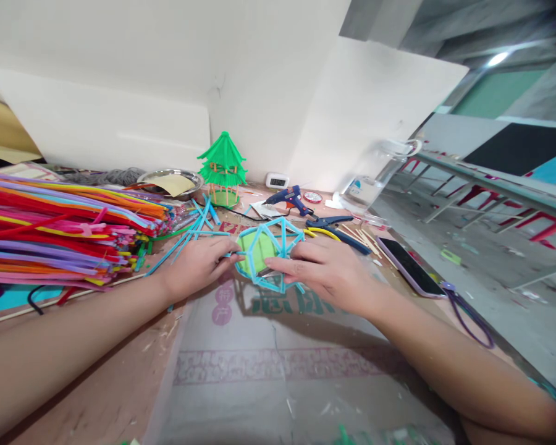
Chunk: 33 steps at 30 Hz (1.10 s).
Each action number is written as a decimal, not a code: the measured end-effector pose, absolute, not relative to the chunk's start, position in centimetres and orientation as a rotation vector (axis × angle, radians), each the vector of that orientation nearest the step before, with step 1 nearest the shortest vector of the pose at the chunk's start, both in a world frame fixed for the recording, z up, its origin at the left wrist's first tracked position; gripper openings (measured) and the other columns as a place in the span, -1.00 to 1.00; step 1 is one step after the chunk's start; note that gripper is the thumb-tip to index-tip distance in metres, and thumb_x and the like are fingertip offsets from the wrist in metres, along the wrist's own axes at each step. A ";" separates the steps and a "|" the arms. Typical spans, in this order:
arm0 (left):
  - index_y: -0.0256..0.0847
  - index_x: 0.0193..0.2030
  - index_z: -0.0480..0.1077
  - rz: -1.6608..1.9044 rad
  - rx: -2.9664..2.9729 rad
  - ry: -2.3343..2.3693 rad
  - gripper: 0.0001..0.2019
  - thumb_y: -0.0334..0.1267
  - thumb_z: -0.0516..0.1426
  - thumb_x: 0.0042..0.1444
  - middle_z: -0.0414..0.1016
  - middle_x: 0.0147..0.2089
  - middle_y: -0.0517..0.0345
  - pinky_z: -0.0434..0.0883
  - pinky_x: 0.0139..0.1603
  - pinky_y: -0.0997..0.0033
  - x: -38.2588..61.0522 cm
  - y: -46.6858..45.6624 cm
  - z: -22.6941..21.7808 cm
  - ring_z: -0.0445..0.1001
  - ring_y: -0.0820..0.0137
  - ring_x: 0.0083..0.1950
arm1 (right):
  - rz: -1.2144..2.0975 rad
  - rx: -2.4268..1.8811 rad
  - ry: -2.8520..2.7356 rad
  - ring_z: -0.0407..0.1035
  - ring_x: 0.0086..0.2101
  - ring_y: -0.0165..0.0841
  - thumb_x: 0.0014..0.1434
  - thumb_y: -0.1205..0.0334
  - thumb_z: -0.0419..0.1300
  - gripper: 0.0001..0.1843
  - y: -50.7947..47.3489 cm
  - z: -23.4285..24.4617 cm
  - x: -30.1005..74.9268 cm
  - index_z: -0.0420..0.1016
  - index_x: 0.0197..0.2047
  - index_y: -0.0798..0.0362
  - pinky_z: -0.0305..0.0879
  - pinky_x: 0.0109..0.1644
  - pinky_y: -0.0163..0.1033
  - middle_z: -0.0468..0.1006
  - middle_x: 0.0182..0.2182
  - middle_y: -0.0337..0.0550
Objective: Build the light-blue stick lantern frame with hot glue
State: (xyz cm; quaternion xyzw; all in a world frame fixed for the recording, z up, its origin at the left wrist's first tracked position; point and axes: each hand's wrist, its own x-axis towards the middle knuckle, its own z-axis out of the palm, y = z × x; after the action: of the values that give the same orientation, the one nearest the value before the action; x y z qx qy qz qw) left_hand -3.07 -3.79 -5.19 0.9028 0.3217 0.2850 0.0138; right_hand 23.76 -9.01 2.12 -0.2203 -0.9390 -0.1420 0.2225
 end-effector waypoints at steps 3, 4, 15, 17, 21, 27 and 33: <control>-0.23 -0.05 0.43 0.868 2.806 1.007 -0.70 -0.15 -0.06 0.36 0.57 -0.03 0.00 0.42 -0.03 0.31 -3.0 -3.7 -5.2 0.54 0.26 -0.03 | -0.413 -0.627 -2.583 0.28 -0.43 -0.37 0.38 0.19 0.05 -0.69 -9.1 2.1 23.8 0.54 0.05 0.04 0.11 -0.38 -0.25 0.46 -0.44 -0.18; -0.22 -0.06 0.43 0.857 2.802 1.015 -0.71 -0.15 -0.05 0.36 0.57 -0.05 0.02 0.42 -0.04 0.32 -3.0 -3.7 -5.2 0.54 0.27 -0.05 | -0.407 -0.633 -2.570 0.28 -0.43 -0.37 0.38 0.19 0.03 -0.68 -9.2 2.0 23.8 0.53 0.05 0.05 0.12 -0.38 -0.25 0.46 -0.43 -0.17; -0.21 -0.14 0.41 0.882 2.813 1.023 -0.75 -0.15 -0.02 0.36 0.56 -0.15 0.08 0.39 -0.10 0.37 -3.1 -3.6 -5.3 0.53 0.31 -0.12 | -0.250 -0.737 -2.472 0.29 -0.34 -0.36 0.37 0.22 0.05 -0.66 -8.7 3.2 24.9 0.47 0.14 0.06 0.17 -0.32 -0.27 0.42 -0.36 -0.15; -0.21 -0.14 0.41 0.894 2.819 1.018 -0.76 -0.15 -0.02 0.35 0.56 -0.14 0.08 0.39 -0.09 0.38 -3.1 -3.6 -5.3 0.53 0.31 -0.12 | -0.253 -0.725 -2.507 0.29 -0.33 -0.36 0.37 0.20 0.05 -0.67 -8.7 3.3 24.9 0.49 0.12 0.05 0.17 -0.30 -0.26 0.46 -0.34 -0.13; -0.22 -0.12 0.41 0.923 2.826 1.016 -0.76 -0.14 -0.01 0.35 0.56 -0.15 0.06 0.40 -0.08 0.38 -3.2 -3.6 -5.5 0.53 0.31 -0.12 | -0.272 -0.717 -2.548 0.31 -0.33 -0.35 0.38 0.16 0.03 -0.66 -8.8 3.2 24.6 0.51 0.10 0.00 0.16 -0.30 -0.24 0.50 -0.33 -0.13; -0.22 -0.16 0.42 0.912 2.823 1.004 -0.75 -0.14 -0.01 0.35 0.56 -0.19 0.07 0.41 -0.13 0.38 -3.2 -3.7 -5.4 0.54 0.31 -0.17 | -0.290 -0.748 -2.573 0.29 -0.38 -0.37 0.39 0.12 0.01 -0.65 -9.0 3.0 24.3 0.54 0.07 -0.01 0.14 -0.33 -0.26 0.49 -0.37 -0.14; -0.21 -0.14 0.41 0.922 2.829 1.010 -0.75 -0.14 -0.02 0.35 0.57 -0.15 0.06 0.41 -0.10 0.36 -3.1 -3.6 -5.5 0.54 0.30 -0.13 | -0.252 -0.757 -2.598 0.29 -0.36 -0.37 0.39 0.14 0.02 -0.66 -8.8 2.8 24.4 0.53 0.08 -0.02 0.14 -0.31 -0.27 0.49 -0.36 -0.14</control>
State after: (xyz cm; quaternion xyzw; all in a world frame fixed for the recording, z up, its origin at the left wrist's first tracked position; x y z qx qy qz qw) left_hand -3.15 -3.59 -5.50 0.9003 0.3215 0.2934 -0.0006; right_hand 24.42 -8.79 2.84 -0.2722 -0.9346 -0.0906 0.2102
